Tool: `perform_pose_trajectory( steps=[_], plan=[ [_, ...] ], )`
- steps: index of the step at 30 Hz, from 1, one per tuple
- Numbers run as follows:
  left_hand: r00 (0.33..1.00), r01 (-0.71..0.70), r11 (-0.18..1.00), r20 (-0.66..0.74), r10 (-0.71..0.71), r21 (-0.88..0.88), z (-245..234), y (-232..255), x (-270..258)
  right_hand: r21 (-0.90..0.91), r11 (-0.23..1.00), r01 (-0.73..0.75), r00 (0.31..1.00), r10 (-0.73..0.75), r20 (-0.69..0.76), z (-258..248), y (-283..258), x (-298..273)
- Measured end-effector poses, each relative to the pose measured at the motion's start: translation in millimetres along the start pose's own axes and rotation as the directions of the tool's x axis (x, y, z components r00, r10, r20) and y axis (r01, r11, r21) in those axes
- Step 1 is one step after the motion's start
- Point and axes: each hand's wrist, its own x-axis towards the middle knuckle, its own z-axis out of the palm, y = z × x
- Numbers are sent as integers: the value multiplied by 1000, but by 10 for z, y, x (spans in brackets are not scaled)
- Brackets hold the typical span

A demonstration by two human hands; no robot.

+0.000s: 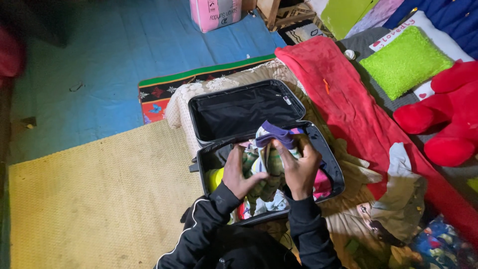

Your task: Packing clothing items into a black suitcase on a bed.

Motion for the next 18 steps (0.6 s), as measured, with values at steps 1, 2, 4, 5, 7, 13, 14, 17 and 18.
perform_pose_trajectory(
  steps=[1, 2, 4, 5, 7, 13, 14, 17, 18],
  plan=[
    [1000, -7, 987, -8, 8, 162, 29, 70, 16, -69, 997, 14, 1000, -14, 0, 8, -25, -5],
    [1000, -9, 947, -18, 16, 321, 56, 145, 16, -137, 990, 28, 1000, -28, 4, 16, -50, -21],
    [1000, 27, 928, -16, -23, 371, 72, 104, -24, -124, 992, 22, 1000, -22, 2, 20, -71, -36],
    [998, 58, 906, -13, -57, 419, 78, 84, -34, -111, 994, 18, 1000, -19, -6, 25, -82, -35],
    [999, 46, 890, 2, -52, 454, 69, 195, 33, -137, 990, 13, 1000, -17, -26, 28, -46, -46],
    [998, -4, 867, 50, -24, 499, 125, 17, 2, -139, 989, -45, 999, 45, -5, 28, 93, -125],
    [999, 0, 867, 38, -22, 498, 124, -61, -10, -165, 982, -89, 995, 94, 25, 23, 103, -123],
    [999, 34, 912, 23, -47, 408, 61, -274, -28, -180, 981, -65, 998, 62, -18, 1, 149, -132],
    [998, 35, 912, 27, -50, 409, 73, -374, -58, -181, 981, -69, 998, 67, -20, 5, 139, -134]
  ],
)
